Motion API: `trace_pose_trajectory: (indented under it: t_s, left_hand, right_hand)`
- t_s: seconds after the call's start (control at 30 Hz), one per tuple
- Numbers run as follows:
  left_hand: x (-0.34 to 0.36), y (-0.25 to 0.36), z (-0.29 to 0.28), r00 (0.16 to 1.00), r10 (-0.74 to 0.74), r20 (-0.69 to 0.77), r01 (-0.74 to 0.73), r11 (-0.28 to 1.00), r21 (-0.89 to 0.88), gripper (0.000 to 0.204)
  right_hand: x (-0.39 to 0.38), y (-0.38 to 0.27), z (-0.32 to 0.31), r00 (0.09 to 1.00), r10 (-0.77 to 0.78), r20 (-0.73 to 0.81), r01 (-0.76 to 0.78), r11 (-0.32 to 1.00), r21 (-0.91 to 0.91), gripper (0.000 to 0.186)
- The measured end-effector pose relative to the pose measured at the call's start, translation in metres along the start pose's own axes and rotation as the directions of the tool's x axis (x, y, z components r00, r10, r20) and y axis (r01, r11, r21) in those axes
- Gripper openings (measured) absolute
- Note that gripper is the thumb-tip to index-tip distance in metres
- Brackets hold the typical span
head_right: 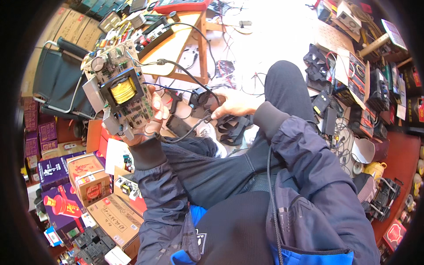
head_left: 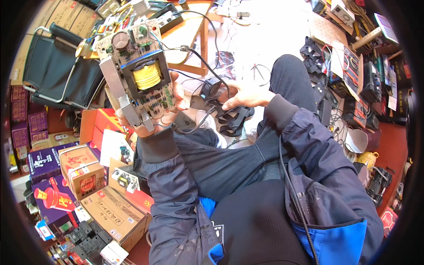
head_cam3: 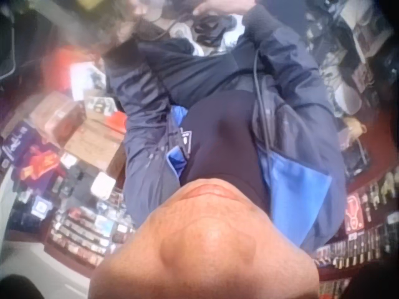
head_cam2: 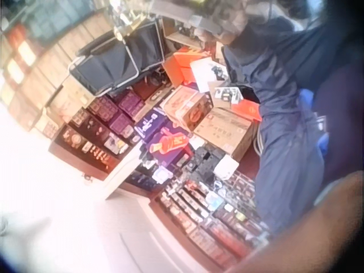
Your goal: The person uses multimeter probes to test points on a small circuit board, then moves outside to plug the board into a power source and continues testing with the multimeter. The person handles the circuit board, multimeter, and power cord throughout.
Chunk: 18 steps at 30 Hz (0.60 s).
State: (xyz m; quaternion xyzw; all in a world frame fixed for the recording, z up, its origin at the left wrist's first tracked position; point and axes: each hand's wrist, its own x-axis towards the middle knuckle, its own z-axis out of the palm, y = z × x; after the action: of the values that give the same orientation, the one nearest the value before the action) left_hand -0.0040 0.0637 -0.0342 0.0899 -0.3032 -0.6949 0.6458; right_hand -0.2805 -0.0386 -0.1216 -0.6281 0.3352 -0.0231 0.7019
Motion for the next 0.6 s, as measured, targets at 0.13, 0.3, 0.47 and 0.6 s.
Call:
trace_pose_trajectory:
  t_s: [0.13,0.3,0.47,0.6]
  left_hand:
    - [-0.003,0.007,0.016,0.999,0.051,-0.016,-0.051,0.998,-0.026,0.133]
    - [0.001,0.011,0.049,0.991,0.123,-0.046,-0.125,0.991,-0.045,0.126]
    - [0.002,0.044,0.102,0.978,0.161,-0.133,-0.126,0.963,0.239,0.106]
    - [0.015,0.079,0.149,0.991,0.052,0.122,-0.065,0.992,0.108,0.08]
  right_hand:
    - [-0.005,-0.013,0.004,0.968,-0.135,0.214,0.093,0.976,0.197,0.084]
    - [0.003,-0.024,0.005,0.98,-0.138,0.144,0.138,0.99,0.013,0.064]
    - [-0.01,-0.03,0.006,0.943,-0.145,0.298,0.182,0.979,-0.098,0.056]
    - [-0.021,-0.044,0.02,0.93,-0.234,0.284,0.278,0.952,-0.125,0.053]
